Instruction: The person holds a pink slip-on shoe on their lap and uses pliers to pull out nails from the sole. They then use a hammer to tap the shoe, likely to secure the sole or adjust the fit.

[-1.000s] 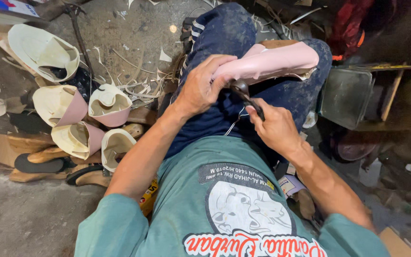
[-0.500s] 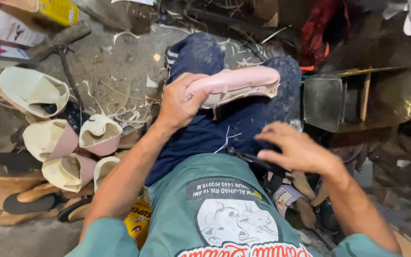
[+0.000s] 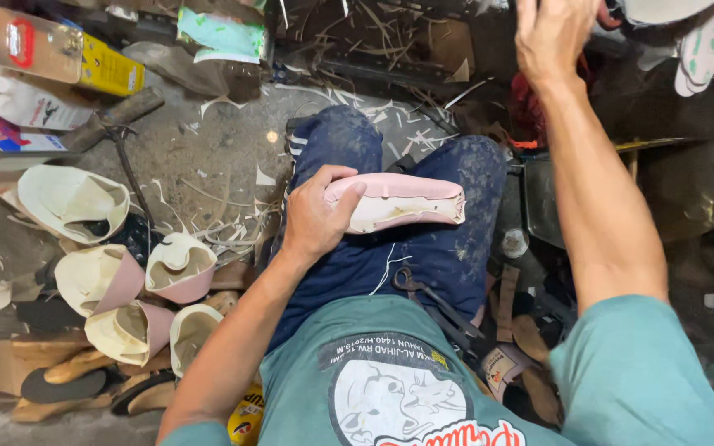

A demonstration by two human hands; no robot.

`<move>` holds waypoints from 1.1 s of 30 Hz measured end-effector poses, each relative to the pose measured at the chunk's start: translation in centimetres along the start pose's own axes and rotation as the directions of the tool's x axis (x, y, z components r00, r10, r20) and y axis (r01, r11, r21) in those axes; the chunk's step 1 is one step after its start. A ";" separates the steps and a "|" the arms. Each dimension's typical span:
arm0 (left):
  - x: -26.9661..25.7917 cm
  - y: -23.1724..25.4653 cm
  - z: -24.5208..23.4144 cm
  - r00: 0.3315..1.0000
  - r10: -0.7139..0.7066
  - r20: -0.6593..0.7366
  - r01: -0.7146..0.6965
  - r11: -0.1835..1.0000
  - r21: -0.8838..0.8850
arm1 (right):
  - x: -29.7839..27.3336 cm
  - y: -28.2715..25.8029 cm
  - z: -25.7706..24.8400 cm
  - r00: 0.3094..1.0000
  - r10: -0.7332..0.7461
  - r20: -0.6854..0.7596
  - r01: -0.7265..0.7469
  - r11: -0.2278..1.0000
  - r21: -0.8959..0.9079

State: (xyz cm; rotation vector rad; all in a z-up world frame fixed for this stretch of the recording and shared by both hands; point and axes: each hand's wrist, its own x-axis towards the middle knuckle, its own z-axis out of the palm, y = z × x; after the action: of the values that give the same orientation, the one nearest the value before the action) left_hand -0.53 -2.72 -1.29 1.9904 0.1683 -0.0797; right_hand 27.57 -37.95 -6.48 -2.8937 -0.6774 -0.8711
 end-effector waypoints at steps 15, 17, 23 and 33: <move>0.1 -0.9 2.5 0.990 0.053 -0.133 -0.057 0.998 -0.025 | -11.2 -22.9 -23.7 0.860 0.434 0.270 -0.492 0.560 0.667; 0.6 -0.8 2.2 0.986 0.066 -0.156 -0.068 0.998 -0.010 | -10.4 -24.0 -23.4 0.924 0.161 0.346 -0.340 0.762 0.551; -0.1 -0.9 1.9 0.980 0.077 -0.185 -0.085 0.996 -0.035 | -14.1 -24.4 -22.3 0.989 -0.098 0.115 0.067 0.967 0.246; -0.4 -1.4 1.7 0.981 0.103 -0.167 -0.122 0.987 -0.108 | -8.9 -24.0 -23.1 0.979 0.094 0.183 -0.187 0.776 0.602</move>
State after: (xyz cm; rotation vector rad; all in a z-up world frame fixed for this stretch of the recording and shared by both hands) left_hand -1.07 -3.73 -3.19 1.8840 0.1596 0.1615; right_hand -1.14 -23.57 6.26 -2.3708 -0.5987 -0.3252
